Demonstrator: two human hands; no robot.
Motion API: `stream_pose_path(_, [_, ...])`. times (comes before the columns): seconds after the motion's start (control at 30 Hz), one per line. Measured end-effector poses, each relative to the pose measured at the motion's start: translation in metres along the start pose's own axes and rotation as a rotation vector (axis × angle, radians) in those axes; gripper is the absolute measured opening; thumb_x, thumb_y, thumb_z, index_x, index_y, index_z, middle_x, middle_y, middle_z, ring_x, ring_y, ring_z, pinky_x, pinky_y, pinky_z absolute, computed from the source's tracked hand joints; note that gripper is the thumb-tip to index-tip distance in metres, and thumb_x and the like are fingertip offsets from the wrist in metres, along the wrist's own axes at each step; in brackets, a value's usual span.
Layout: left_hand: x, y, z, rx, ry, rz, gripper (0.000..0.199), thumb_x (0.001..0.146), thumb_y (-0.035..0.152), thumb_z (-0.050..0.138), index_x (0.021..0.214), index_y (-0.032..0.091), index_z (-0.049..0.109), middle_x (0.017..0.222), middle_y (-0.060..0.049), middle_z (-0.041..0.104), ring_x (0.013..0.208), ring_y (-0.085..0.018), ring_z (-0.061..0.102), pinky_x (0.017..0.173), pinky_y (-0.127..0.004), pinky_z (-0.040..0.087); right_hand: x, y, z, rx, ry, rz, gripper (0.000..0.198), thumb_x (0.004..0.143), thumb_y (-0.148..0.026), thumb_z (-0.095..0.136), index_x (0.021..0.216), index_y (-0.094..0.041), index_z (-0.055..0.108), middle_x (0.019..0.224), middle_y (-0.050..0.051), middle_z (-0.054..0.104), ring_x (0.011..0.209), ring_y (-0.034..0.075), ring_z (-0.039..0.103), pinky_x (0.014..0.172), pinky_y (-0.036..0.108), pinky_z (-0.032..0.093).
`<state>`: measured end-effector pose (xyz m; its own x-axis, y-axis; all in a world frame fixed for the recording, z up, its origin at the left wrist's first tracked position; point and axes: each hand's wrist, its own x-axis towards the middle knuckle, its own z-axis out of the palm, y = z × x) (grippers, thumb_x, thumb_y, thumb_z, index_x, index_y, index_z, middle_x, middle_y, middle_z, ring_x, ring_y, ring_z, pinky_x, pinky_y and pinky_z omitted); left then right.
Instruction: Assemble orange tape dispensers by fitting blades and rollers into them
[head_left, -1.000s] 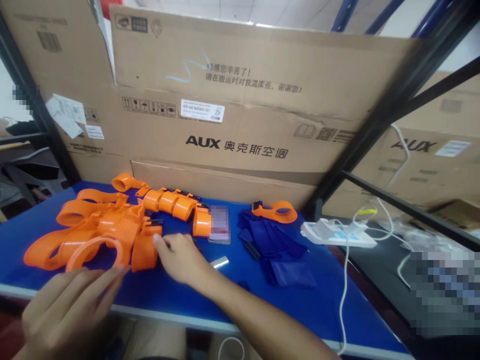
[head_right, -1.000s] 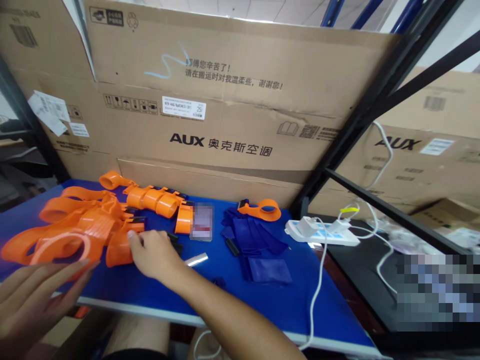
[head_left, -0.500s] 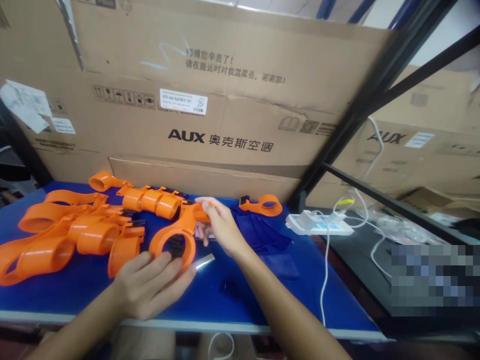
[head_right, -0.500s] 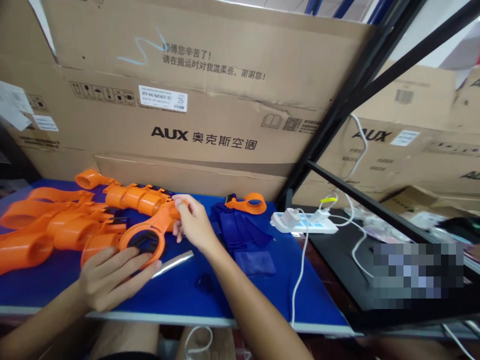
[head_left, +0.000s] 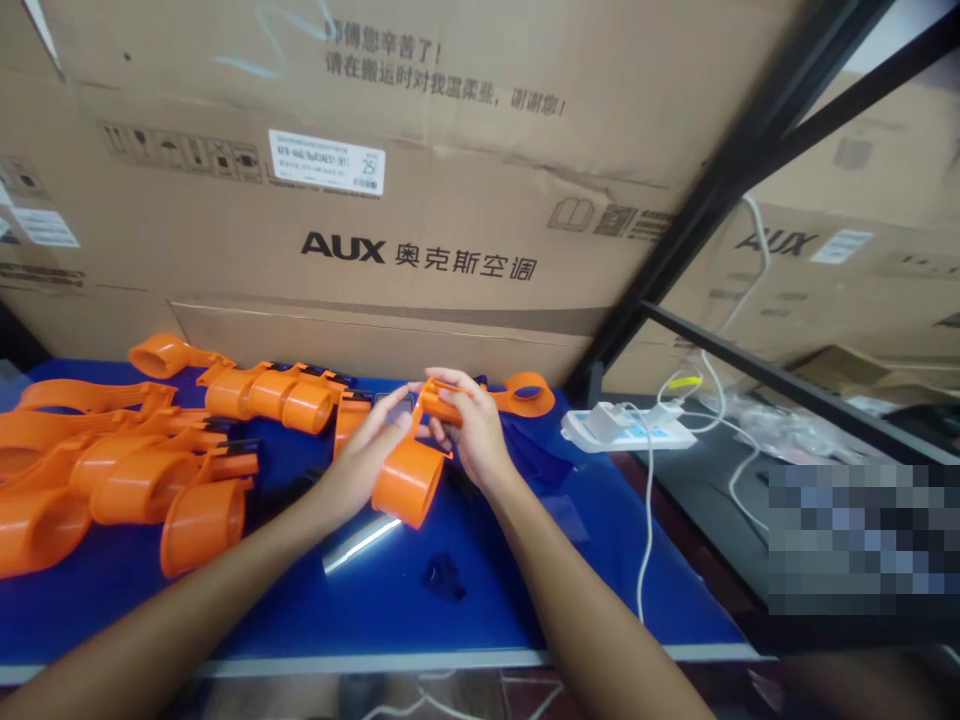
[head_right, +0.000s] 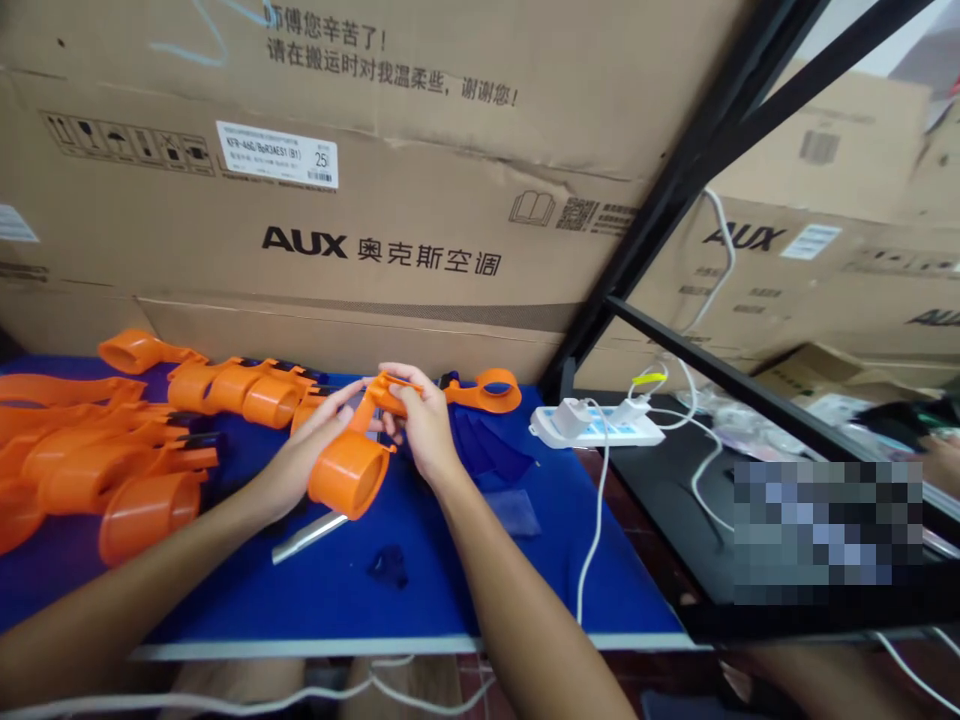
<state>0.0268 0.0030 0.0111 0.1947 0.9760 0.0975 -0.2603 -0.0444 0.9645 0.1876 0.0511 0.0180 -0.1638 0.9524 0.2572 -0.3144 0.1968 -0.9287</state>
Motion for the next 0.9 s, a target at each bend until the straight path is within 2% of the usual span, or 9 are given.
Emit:
stream_pose_path(0.1, [-0.002,-0.013,-0.001,-0.13,0.049,-0.055,0.069,0.089,0.056,0.07,0.146,0.021,0.055,0.097,-0.01,0.078,0.083,-0.025,0.074,0.073,-0.033,0.053,-0.002,0.007,0.0,-0.127,0.067,-0.008,0.029,0.087,-0.033,0.064,0.112,-0.021,0.07,0.093,0.003,0.075,0.046,0.006,0.045,0.039,0.018,0.031])
stream_pose_path(0.2, [-0.008,-0.018,-0.008,-0.17,0.08,-0.061,0.066,0.085,0.051,0.076,0.14,0.02,0.06,0.086,-0.006,0.074,0.073,-0.021,0.07,0.066,-0.029,0.051,-0.005,0.009,0.001,-0.184,0.01,0.008,0.032,0.086,-0.036,0.069,0.113,-0.02,0.073,0.096,0.005,0.074,0.054,0.007,0.049,0.042,0.018,0.033])
stream_pose_path(0.37, [-0.013,-0.021,-0.016,-0.18,0.131,-0.065,0.054,0.081,0.044,0.079,0.127,0.018,0.068,0.078,-0.003,0.071,0.061,-0.016,0.064,0.058,-0.025,0.049,-0.005,0.007,0.001,-0.243,-0.094,0.033,0.036,0.086,-0.042,0.071,0.116,-0.022,0.075,0.092,0.004,0.072,0.057,0.01,0.05,0.046,0.021,0.038])
stream_pose_path(0.47, [-0.011,-0.019,-0.019,-0.252,0.162,-0.062,0.037,0.079,0.041,0.08,0.104,0.015,0.072,0.072,-0.003,0.068,0.056,-0.015,0.062,0.054,-0.025,0.049,-0.003,0.002,-0.004,-0.292,-0.079,0.029,0.035,0.092,-0.046,0.063,0.116,-0.023,0.074,0.088,0.003,0.07,0.059,0.012,0.052,0.05,0.023,0.041])
stream_pose_path(0.57, [-0.009,-0.012,-0.02,-0.387,0.246,-0.021,0.027,0.077,0.04,0.078,0.083,0.016,0.066,0.068,-0.001,0.066,0.055,-0.015,0.062,0.055,-0.025,0.052,-0.004,-0.007,-0.011,-0.465,-0.085,-0.026,0.031,0.098,-0.042,0.052,0.101,-0.02,0.073,0.078,0.001,0.065,0.063,0.014,0.054,0.055,0.024,0.042])
stream_pose_path(0.63, [-0.009,-0.005,-0.021,-0.43,0.272,-0.005,0.029,0.079,0.044,0.073,0.076,0.017,0.063,0.062,-0.002,0.064,0.051,-0.014,0.06,0.052,-0.025,0.051,-0.008,-0.015,-0.013,-0.669,-0.242,-0.055,0.023,0.096,-0.033,0.055,0.088,-0.019,0.071,0.075,0.0,0.064,0.066,0.014,0.055,0.06,0.024,0.041])
stream_pose_path(0.77, [-0.014,0.005,-0.019,-0.419,0.238,-0.013,0.034,0.084,0.046,0.065,0.069,0.016,0.062,0.059,-0.002,0.062,0.046,-0.012,0.055,0.048,-0.025,0.046,-0.024,-0.021,-0.005,-0.942,-0.788,-0.004,0.007,0.088,-0.024,0.07,0.092,-0.02,0.074,0.074,-0.003,0.064,0.064,0.011,0.054,0.063,0.023,0.038])
stream_pose_path(0.83, [-0.016,0.007,-0.018,-0.424,0.231,-0.012,0.031,0.085,0.044,0.066,0.071,0.017,0.061,0.06,-0.001,0.061,0.047,-0.011,0.055,0.049,-0.025,0.045,-0.032,-0.016,0.004,-1.027,-0.93,-0.008,0.013,0.083,-0.026,0.076,0.095,-0.02,0.074,0.08,-0.002,0.068,0.067,0.012,0.056,0.063,0.023,0.037])
stream_pose_path(0.9, [-0.017,0.007,-0.016,-0.438,0.238,-0.025,0.028,0.083,0.043,0.069,0.074,0.017,0.06,0.06,-0.001,0.061,0.048,-0.012,0.056,0.049,-0.025,0.044,-0.039,-0.009,0.013,-1.126,-0.983,-0.034,0.016,0.081,-0.027,0.078,0.094,-0.02,0.072,0.085,0.0,0.07,0.071,0.013,0.057,0.063,0.023,0.036])
